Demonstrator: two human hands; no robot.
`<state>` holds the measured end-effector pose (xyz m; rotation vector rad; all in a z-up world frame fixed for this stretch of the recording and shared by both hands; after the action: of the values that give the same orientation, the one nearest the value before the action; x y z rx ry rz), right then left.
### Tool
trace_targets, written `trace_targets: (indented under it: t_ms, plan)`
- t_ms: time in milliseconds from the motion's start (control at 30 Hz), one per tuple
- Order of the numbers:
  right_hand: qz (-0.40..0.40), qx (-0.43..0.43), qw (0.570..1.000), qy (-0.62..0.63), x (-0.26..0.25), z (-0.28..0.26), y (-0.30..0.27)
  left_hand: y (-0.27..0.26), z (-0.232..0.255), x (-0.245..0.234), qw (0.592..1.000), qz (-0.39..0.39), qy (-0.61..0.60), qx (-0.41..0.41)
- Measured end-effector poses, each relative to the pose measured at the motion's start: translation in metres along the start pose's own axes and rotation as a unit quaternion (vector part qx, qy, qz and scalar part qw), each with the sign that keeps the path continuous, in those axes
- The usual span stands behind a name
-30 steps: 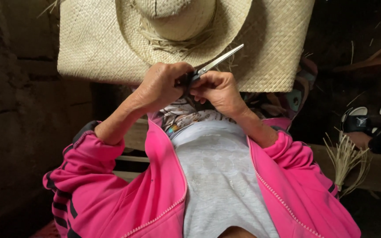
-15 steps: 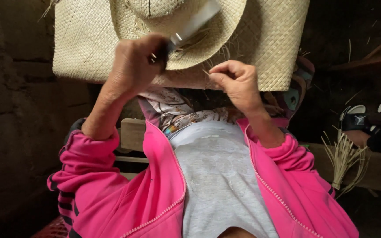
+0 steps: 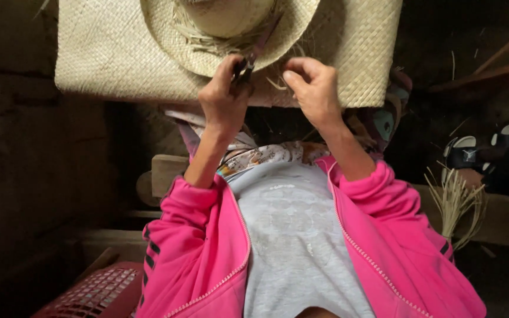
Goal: Trimming excess straw fibers from the brim of a woven hat using scissors
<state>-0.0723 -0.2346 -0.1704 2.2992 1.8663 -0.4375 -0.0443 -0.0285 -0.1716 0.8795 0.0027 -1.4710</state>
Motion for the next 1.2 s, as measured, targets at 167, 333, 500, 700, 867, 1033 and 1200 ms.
trace_targets:
  t_ms: [167,333,500,700,867,1033,1200]
  plan:
    - [0.007,-0.02,0.996,-0.086,0.021,0.028,0.015,0.0,-0.008,-0.01,0.999,0.037,-0.02,-0.009]
    - [-0.033,0.045,0.998,0.013,0.034,0.013,0.017,-0.002,-0.001,-0.024,0.976,0.074,-0.186,-0.087]
    - [-0.126,0.191,0.951,0.208,0.06,-0.008,0.008,-0.007,-0.004,-0.025,0.95,0.102,-0.286,-0.066]
    - [-0.071,0.221,0.917,0.323,0.057,0.015,0.015,0.003,0.019,-0.037,0.958,0.073,-0.27,-0.062]
    - [-0.158,0.25,0.931,0.213,0.035,0.009,0.001,-0.009,-0.013,-0.027,0.923,0.091,-0.355,-0.113]
    - [-0.228,0.204,0.935,0.18,0.041,-0.011,-0.001,-0.005,0.001,-0.036,0.94,0.067,-0.323,-0.082]
    - [-0.111,0.239,0.929,0.258,0.052,0.014,0.006,-0.005,0.008,-0.038,0.959,0.045,-0.272,-0.073]
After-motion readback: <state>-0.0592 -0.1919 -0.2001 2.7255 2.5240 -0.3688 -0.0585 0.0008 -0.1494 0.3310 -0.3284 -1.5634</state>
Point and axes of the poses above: each hand's wrist, its own y-axis towards the middle knuckle, its own x-axis out of the palm, z = x × y, the point moved 5 cm from there along y, towards the middle knuckle, and after that the axes turned 9 degrees about -y, right-handed, at the moved point
